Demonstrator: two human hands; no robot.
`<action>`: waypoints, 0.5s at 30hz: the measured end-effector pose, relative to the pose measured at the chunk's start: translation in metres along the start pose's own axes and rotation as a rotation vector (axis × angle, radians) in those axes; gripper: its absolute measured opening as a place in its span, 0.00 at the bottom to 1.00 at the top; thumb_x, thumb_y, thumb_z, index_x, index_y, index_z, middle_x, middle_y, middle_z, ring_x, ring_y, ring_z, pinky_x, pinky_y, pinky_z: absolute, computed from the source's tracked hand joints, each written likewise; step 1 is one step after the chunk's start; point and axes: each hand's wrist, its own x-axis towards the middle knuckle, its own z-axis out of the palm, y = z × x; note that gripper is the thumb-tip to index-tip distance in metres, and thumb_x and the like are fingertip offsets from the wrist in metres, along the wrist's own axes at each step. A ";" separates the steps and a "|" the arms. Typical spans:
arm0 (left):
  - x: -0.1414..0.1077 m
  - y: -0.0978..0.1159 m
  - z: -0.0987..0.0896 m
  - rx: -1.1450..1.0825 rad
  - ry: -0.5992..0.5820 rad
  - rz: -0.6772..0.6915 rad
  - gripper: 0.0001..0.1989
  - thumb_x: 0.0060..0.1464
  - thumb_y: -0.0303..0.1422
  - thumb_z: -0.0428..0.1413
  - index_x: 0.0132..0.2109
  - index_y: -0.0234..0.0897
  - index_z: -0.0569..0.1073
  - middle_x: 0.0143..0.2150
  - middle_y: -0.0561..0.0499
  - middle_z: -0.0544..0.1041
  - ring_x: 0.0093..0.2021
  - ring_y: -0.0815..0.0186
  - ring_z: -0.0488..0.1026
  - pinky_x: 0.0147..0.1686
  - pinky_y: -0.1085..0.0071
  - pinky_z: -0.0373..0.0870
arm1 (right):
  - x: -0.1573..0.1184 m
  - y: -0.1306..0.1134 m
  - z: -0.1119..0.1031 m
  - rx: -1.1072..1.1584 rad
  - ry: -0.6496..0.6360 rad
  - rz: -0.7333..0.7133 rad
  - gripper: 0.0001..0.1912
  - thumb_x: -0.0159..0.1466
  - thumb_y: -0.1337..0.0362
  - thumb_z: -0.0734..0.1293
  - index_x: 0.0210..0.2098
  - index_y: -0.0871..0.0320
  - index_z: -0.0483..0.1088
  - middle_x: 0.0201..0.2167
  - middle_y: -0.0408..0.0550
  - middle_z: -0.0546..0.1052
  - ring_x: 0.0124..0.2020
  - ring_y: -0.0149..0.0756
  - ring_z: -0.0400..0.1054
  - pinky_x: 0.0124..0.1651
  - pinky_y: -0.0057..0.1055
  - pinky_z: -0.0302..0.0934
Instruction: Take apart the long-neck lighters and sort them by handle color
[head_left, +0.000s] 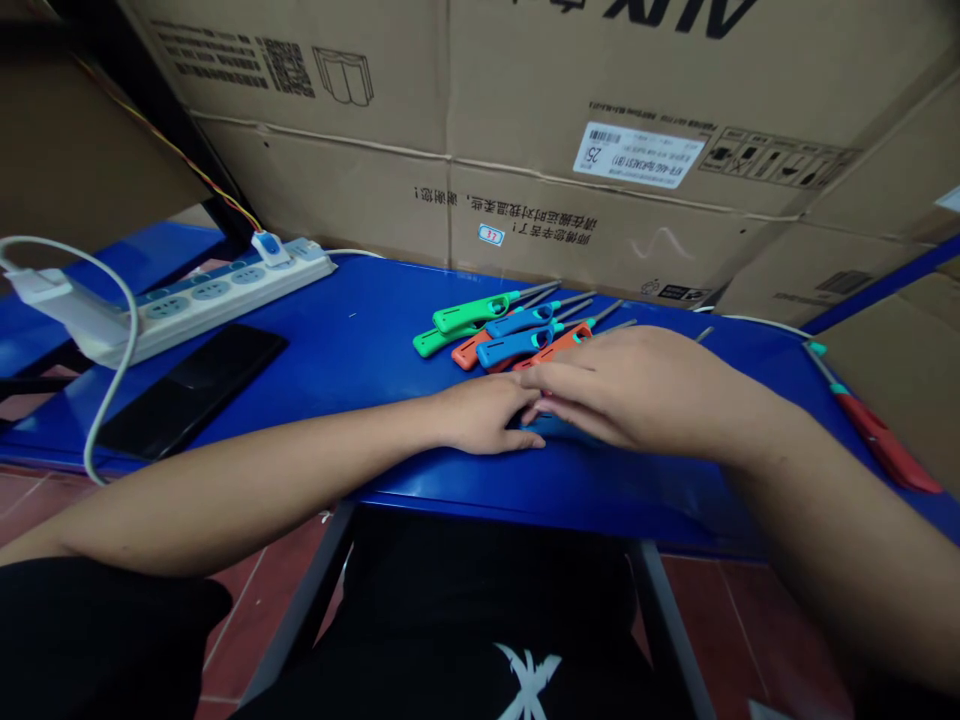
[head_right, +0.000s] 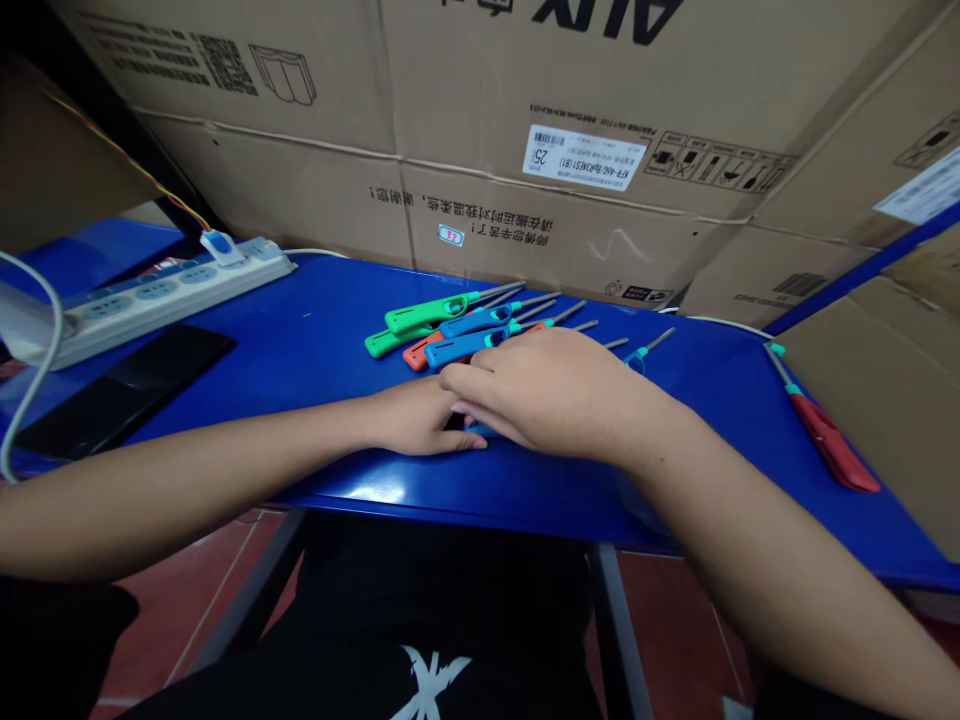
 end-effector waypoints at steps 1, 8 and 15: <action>0.000 0.000 -0.001 -0.006 0.005 -0.003 0.12 0.57 0.40 0.61 0.38 0.36 0.70 0.40 0.47 0.76 0.42 0.60 0.73 0.43 0.65 0.70 | -0.001 0.004 0.002 0.015 0.021 0.006 0.17 0.73 0.58 0.57 0.49 0.56 0.74 0.34 0.51 0.80 0.31 0.40 0.71 0.33 0.32 0.53; -0.003 -0.001 -0.012 -0.123 0.011 0.007 0.17 0.55 0.43 0.64 0.43 0.36 0.72 0.40 0.49 0.75 0.36 0.65 0.71 0.37 0.69 0.68 | -0.022 0.039 0.030 0.351 0.284 0.163 0.10 0.68 0.64 0.62 0.43 0.56 0.75 0.28 0.42 0.79 0.25 0.30 0.69 0.30 0.27 0.56; -0.005 -0.002 -0.017 -0.101 0.034 0.044 0.05 0.62 0.32 0.57 0.39 0.37 0.76 0.39 0.49 0.77 0.39 0.66 0.74 0.43 0.69 0.69 | -0.036 0.055 0.044 0.488 0.365 0.161 0.06 0.67 0.64 0.64 0.40 0.56 0.74 0.24 0.38 0.76 0.18 0.24 0.59 0.24 0.25 0.51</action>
